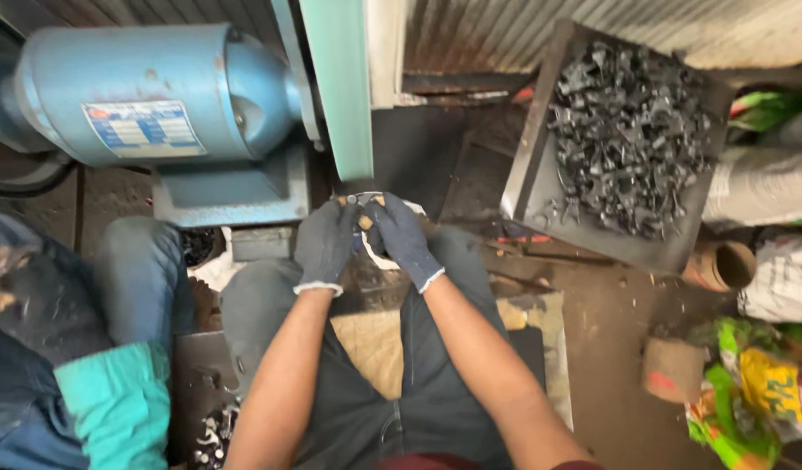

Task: The person sits on the floor at a bench grinder and grinds metal castings one at a time, holding each piece against the spinning wheel until sparks fly, then places the ground piece into a tray of finished parts and picks up the next rough casting.

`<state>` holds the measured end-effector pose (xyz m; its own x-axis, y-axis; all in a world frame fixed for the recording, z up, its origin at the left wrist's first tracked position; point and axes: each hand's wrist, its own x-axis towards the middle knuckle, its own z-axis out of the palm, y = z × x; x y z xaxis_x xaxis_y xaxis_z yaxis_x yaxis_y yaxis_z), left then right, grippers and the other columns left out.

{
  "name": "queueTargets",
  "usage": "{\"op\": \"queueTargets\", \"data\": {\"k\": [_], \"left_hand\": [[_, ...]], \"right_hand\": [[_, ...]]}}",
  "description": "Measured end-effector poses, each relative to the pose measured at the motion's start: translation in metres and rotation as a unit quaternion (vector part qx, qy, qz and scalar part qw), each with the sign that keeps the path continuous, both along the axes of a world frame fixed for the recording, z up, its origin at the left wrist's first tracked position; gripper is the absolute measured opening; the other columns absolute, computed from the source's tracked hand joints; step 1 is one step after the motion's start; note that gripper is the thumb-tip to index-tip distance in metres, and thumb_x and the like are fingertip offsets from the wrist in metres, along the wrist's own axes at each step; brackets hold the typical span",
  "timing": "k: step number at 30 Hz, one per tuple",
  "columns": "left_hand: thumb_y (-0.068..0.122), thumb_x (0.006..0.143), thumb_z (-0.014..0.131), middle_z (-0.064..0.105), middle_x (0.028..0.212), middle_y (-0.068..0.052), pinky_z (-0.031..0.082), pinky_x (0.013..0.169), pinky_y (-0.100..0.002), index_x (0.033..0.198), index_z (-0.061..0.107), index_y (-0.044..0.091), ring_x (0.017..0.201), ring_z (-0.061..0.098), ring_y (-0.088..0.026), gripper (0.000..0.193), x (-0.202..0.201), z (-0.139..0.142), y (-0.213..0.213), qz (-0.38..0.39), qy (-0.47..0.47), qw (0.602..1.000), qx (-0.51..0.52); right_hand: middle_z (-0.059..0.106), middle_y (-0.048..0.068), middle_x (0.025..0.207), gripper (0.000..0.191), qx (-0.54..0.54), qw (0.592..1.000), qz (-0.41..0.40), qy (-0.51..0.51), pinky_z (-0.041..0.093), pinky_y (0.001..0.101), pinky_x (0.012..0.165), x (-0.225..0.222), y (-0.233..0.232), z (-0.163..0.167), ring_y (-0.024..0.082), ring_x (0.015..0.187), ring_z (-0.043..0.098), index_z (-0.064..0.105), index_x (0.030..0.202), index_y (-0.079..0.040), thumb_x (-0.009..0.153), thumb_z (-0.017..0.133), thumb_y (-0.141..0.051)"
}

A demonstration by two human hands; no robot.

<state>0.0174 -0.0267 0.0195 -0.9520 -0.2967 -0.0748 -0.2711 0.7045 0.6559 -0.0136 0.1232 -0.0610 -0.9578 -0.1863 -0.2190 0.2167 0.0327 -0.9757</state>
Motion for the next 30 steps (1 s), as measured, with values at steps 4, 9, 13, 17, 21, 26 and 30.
{"op": "queueTargets", "data": {"k": [4, 9, 13, 17, 21, 26, 30], "left_hand": [[0.043, 0.102, 0.060, 0.070, 0.086, -0.025, 0.047, 0.073, -0.052, 0.090, 0.072, 0.000, 0.084, 0.067, -0.043, 0.046, -0.009, -0.012, 0.002, 0.067, 0.023, 0.997, 0.029], [0.035, 0.094, 0.063, 0.073, 0.080, -0.021, 0.052, 0.067, -0.041, 0.098, 0.075, -0.001, 0.071, 0.073, -0.030, 0.038, -0.017, -0.016, 0.013, 0.131, 0.029, 0.966, 0.221], [0.032, 0.097, 0.064, 0.074, 0.080, -0.021, 0.051, 0.069, -0.039, 0.099, 0.075, -0.002, 0.071, 0.072, -0.027, 0.036, -0.015, -0.013, 0.023, 0.044, 0.009, 0.970, 0.239], [0.035, 0.096, 0.066, 0.080, 0.090, -0.015, 0.055, 0.071, -0.038, 0.108, 0.074, 0.001, 0.082, 0.075, -0.031, 0.037, -0.004, -0.008, 0.022, -0.038, 0.075, 0.923, 0.375], [0.041, 0.093, 0.064, 0.073, 0.084, -0.018, 0.051, 0.067, -0.041, 0.109, 0.075, 0.007, 0.077, 0.073, -0.033, 0.039, 0.006, -0.007, 0.013, -0.002, 0.033, 0.981, 0.190], [0.042, 0.099, 0.062, 0.070, 0.084, -0.023, 0.050, 0.067, -0.045, 0.101, 0.074, 0.003, 0.078, 0.069, -0.040, 0.041, 0.000, -0.010, 0.008, 0.111, 0.038, 0.981, 0.152], [0.042, 0.097, 0.066, 0.069, 0.080, -0.023, 0.048, 0.069, -0.048, 0.087, 0.074, 0.000, 0.075, 0.067, -0.040, 0.044, -0.012, -0.014, 0.016, 0.099, 0.013, 0.986, 0.132]], "right_hand": [[0.066, 0.006, 0.083, 0.025, 0.053, 0.998, 0.027, 0.014, 0.048, 0.0310, 0.063, -0.013, -0.022, -0.024, 0.015, 0.070, 0.059, 0.069, 0.110, 0.001, 0.102, 0.060, -0.021], [0.072, 0.007, 0.092, 0.025, 0.082, 0.992, -0.003, 0.099, 0.053, 0.0309, 0.074, -0.023, -0.009, -0.021, 0.013, 0.081, 0.066, 0.068, 0.111, 0.001, 0.103, 0.063, -0.023], [0.070, 0.009, 0.097, 0.027, 0.097, 0.989, -0.058, 0.098, 0.051, 0.0331, 0.074, -0.005, 0.014, 0.005, 0.015, 0.082, 0.062, 0.067, 0.119, 0.000, 0.103, 0.061, -0.021], [0.075, 0.007, 0.102, 0.027, 0.124, 0.965, -0.159, 0.167, 0.055, 0.0313, 0.083, 0.028, 0.014, 0.029, 0.014, 0.091, 0.071, 0.067, 0.122, -0.003, 0.106, 0.057, -0.022], [0.075, 0.008, 0.104, 0.028, 0.073, 0.982, -0.105, 0.140, 0.055, 0.0312, 0.085, 0.034, -0.003, 0.030, 0.014, 0.094, 0.068, 0.067, 0.122, -0.001, 0.104, 0.058, -0.020], [0.075, 0.007, 0.106, 0.027, 0.045, 0.992, -0.004, 0.120, 0.053, 0.0309, 0.088, -0.002, -0.014, 0.015, 0.014, 0.097, 0.069, 0.069, 0.120, 0.000, 0.103, 0.058, -0.017], [0.073, 0.007, 0.111, 0.025, -0.009, 0.992, -0.012, 0.127, 0.051, 0.0304, 0.092, -0.013, -0.008, 0.013, 0.014, 0.102, 0.065, 0.069, 0.121, 0.002, 0.106, 0.055, -0.014]]}}
